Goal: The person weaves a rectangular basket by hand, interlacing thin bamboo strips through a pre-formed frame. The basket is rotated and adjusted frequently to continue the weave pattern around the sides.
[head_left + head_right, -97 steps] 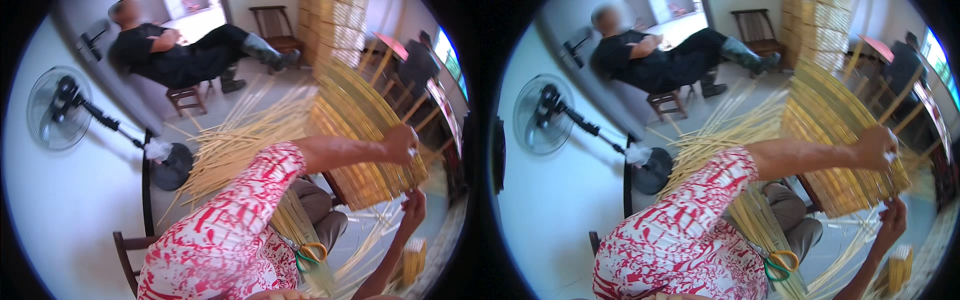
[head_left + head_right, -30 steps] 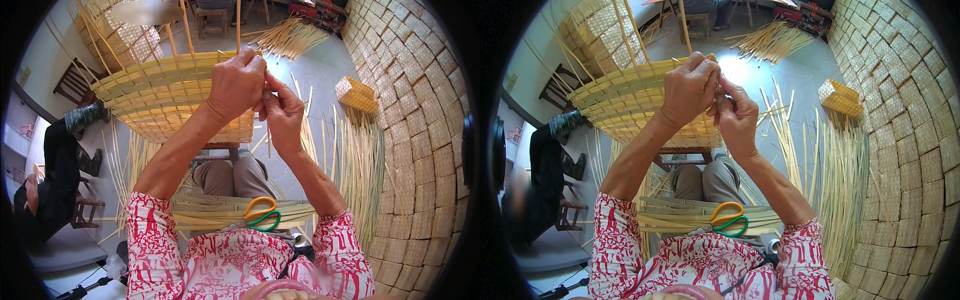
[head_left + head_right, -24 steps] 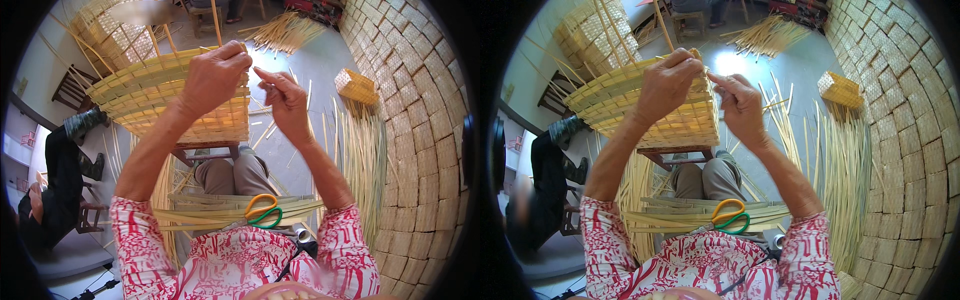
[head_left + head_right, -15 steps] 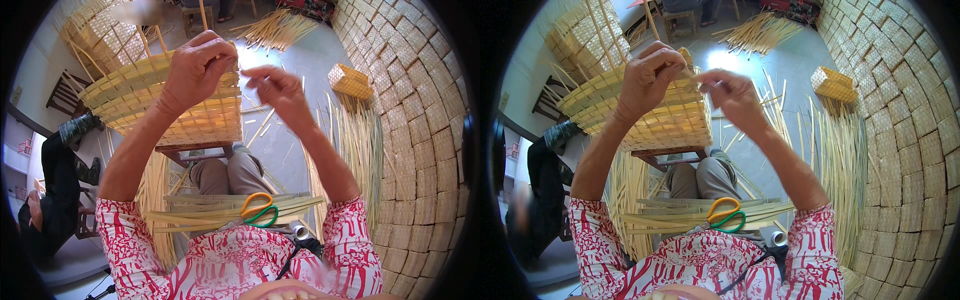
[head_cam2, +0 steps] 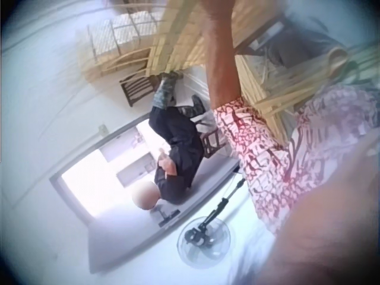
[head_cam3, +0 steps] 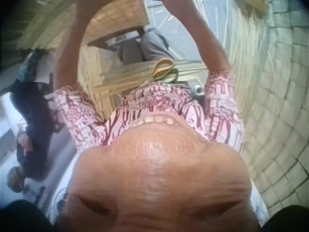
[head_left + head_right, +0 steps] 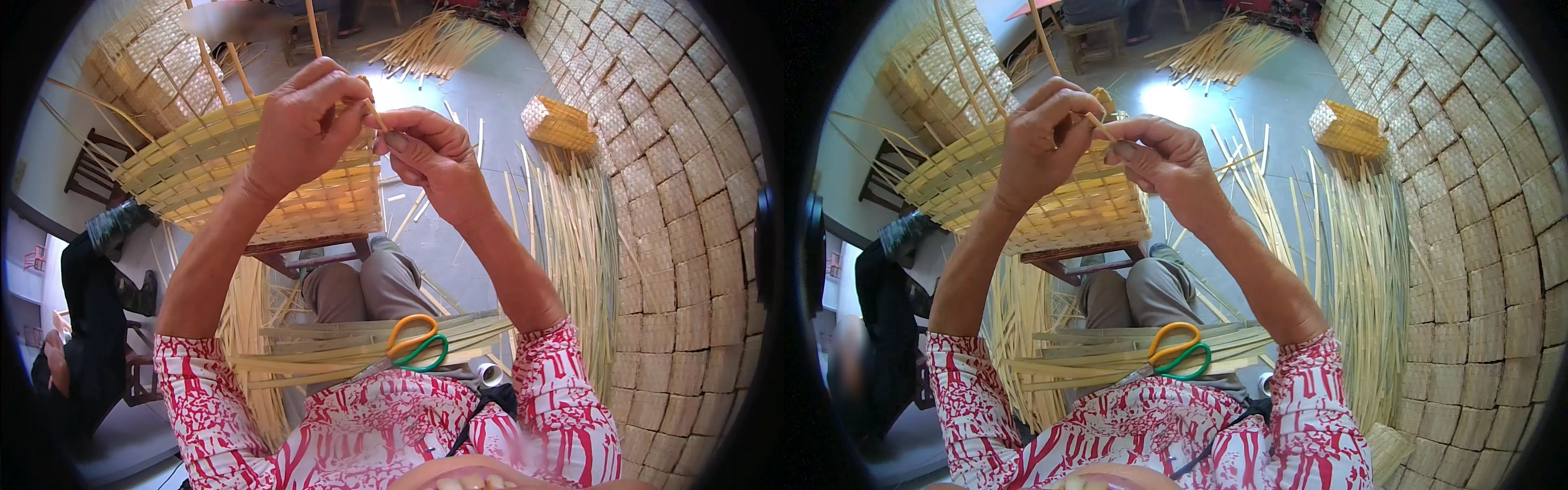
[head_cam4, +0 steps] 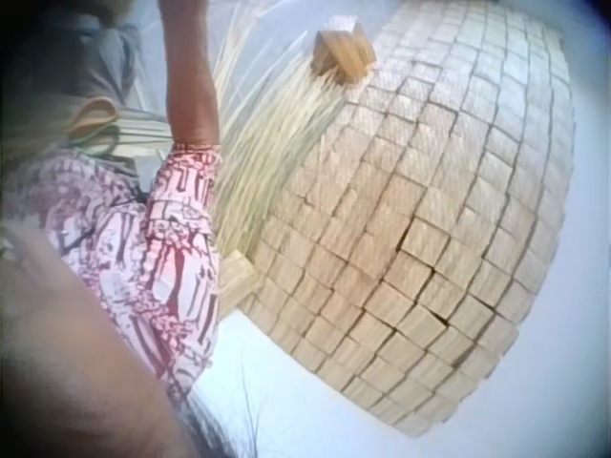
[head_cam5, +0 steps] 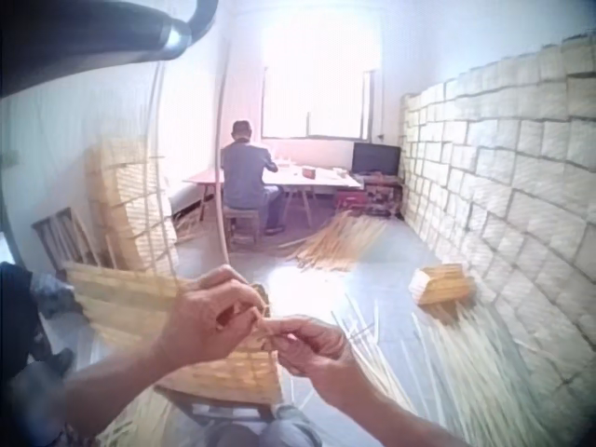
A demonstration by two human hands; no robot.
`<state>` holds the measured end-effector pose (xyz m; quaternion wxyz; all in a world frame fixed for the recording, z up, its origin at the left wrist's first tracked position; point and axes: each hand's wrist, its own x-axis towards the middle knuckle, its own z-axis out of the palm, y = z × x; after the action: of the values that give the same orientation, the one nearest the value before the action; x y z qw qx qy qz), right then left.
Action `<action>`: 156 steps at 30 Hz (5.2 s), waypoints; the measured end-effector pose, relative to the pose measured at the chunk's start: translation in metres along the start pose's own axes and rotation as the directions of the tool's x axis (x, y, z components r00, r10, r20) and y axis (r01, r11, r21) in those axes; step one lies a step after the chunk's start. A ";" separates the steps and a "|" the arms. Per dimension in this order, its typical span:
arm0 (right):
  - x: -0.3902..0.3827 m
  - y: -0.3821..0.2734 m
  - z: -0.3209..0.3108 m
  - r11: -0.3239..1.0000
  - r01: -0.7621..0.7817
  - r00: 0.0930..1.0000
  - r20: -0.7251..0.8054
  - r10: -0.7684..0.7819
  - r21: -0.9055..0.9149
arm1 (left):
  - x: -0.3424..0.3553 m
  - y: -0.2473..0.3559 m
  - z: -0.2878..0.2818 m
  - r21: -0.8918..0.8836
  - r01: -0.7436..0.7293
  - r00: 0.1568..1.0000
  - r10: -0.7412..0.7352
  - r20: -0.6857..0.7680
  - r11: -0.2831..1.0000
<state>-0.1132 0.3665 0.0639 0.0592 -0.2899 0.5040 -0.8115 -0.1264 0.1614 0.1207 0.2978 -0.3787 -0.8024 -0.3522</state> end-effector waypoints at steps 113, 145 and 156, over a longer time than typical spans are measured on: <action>0.131 0.056 0.080 0.438 0.132 0.987 0.079 -0.139 -0.889 | 0.032 -0.033 -0.119 0.638 -0.690 0.722 0.267 0.639 0.341; 0.162 0.091 0.018 0.735 0.035 0.999 0.040 -0.011 -0.677 | 0.033 -0.038 -0.109 0.525 -0.838 0.541 0.102 0.835 0.152; 0.178 0.125 -0.001 0.820 0.146 0.988 0.041 -0.148 -0.554 | 0.031 -0.012 -0.086 0.625 -0.531 0.647 -0.203 0.735 0.573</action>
<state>-0.2847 0.2373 0.0297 -0.0910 -0.3309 0.6939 -0.6330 -0.1348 0.1003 0.1887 0.1152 -0.3911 -0.8726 0.2690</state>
